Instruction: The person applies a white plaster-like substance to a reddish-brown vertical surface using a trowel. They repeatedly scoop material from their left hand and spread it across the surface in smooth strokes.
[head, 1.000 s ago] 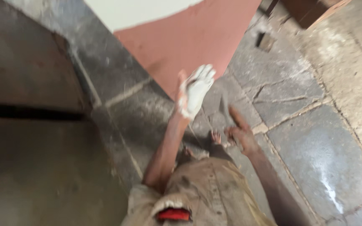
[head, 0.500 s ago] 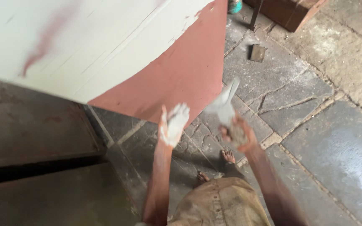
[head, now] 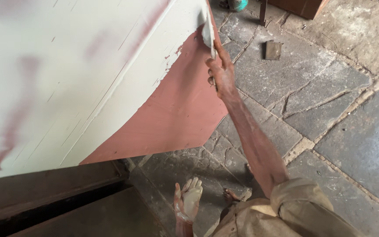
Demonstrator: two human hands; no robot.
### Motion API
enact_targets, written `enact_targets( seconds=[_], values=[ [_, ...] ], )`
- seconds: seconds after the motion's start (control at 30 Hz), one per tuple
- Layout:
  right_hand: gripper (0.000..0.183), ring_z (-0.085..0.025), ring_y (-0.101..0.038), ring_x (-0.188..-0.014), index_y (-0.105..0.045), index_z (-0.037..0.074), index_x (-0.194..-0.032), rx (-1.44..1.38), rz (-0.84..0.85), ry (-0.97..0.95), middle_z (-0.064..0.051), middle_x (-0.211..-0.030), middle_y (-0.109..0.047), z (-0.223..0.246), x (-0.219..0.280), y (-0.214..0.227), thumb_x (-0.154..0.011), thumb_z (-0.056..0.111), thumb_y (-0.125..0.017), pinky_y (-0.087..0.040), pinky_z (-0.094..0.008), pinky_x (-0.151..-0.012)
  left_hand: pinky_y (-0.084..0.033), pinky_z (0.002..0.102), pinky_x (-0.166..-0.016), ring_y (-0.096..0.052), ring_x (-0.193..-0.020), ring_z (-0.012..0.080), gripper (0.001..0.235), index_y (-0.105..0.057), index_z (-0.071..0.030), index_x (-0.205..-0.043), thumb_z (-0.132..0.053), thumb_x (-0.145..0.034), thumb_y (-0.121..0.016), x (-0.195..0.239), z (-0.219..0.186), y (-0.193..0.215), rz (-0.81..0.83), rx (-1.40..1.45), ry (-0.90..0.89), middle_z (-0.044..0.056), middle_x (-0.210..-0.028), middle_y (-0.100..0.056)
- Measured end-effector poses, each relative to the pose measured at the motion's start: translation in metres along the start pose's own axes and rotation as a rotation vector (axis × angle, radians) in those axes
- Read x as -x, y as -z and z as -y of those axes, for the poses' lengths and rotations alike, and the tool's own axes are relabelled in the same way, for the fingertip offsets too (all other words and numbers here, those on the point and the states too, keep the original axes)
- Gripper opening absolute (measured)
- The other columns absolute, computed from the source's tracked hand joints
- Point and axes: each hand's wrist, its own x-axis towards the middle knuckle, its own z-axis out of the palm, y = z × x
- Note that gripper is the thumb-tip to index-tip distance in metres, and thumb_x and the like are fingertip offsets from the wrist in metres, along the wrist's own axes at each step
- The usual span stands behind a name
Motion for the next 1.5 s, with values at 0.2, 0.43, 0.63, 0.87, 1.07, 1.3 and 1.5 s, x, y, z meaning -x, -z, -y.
enact_targets(
  seconds=[0.2,0.43,0.63,0.87,1.07,1.3,1.5],
  values=[
    [0.079,-0.009,-0.055,-0.067,-0.035,0.013,-0.161,-0.008,0.004,0.005,-0.019,-0.146,-0.042,-0.013,-0.017,-0.009,-0.086,0.01,-0.059,-0.054,-0.021,-0.045,-0.039,0.052,-0.113,-0.044,-0.14,0.0448,0.077,-0.045,0.012,-0.138,-0.051,-0.095,-0.057,-0.007,0.007,-0.015,0.032,-0.018,0.004,0.03,-0.15,-0.048],
    [0.073,-0.011,-0.063,-0.088,-0.035,0.011,-0.163,0.123,-0.033,0.209,-0.022,-0.151,-0.037,-0.045,-0.039,-0.011,-0.096,0.016,-0.064,-0.062,-0.022,-0.056,-0.042,0.051,-0.11,-0.046,-0.139,0.0438,0.074,-0.048,0.01,-0.134,-0.052,-0.096,-0.055,-0.016,0.012,-0.009,0.007,0.005,0.039,0.029,-0.149,-0.049],
    [0.076,-0.011,-0.06,-0.078,-0.031,0.01,-0.162,0.201,-0.065,0.163,-0.02,-0.148,-0.037,-0.042,-0.039,-0.011,-0.096,0.023,-0.065,-0.057,-0.023,-0.048,-0.043,0.051,-0.109,-0.046,-0.137,0.0428,0.069,-0.055,0.009,-0.129,-0.051,-0.095,-0.053,-0.024,0.007,0.027,0.011,0.039,0.042,0.027,-0.148,-0.05],
    [0.08,-0.01,-0.055,-0.061,-0.031,0.01,-0.162,0.127,-0.066,0.072,-0.024,-0.139,-0.057,-0.052,0.001,-0.036,-0.091,0.024,-0.064,-0.051,-0.023,-0.04,-0.041,0.049,-0.116,-0.045,-0.141,0.0394,0.056,-0.052,0.004,-0.121,-0.05,-0.106,-0.054,-0.037,-0.027,0.064,0.299,0.129,0.127,0.024,-0.151,-0.047],
    [0.07,-0.009,-0.06,-0.094,-0.027,0.006,-0.164,0.213,-0.112,0.345,-0.023,-0.146,-0.046,-0.126,0.048,-0.096,-0.11,0.031,-0.065,-0.059,-0.027,-0.065,-0.032,0.049,-0.118,-0.039,-0.145,0.0401,0.075,-0.04,0.009,-0.147,-0.051,-0.101,-0.046,-0.021,-0.078,0.046,0.244,-0.025,-0.002,0.026,-0.157,-0.041],
    [0.066,-0.007,-0.05,-0.063,-0.036,0.015,-0.168,-0.073,0.277,-0.061,-0.001,-0.083,-0.054,-0.091,0.158,-0.027,-0.106,0.016,-0.058,-0.049,-0.022,-0.05,-0.019,0.044,-0.127,-0.027,-0.156,0.0321,0.079,-0.021,0.003,-0.16,-0.05,-0.105,-0.041,-0.009,-0.104,-0.059,0.558,-0.357,-0.183,0.021,-0.17,-0.024],
    [0.081,-0.013,-0.058,-0.05,-0.033,0.019,-0.158,-0.032,0.403,-0.568,-0.005,-0.076,-0.069,-0.037,0.273,0.011,-0.084,0.017,-0.067,-0.05,-0.027,-0.038,-0.018,0.049,-0.126,-0.027,-0.155,0.0335,0.099,-0.031,0.004,-0.159,-0.07,-0.094,-0.041,-0.028,-0.084,-0.172,0.665,-0.886,-0.272,0.022,-0.167,-0.031]
  ],
)
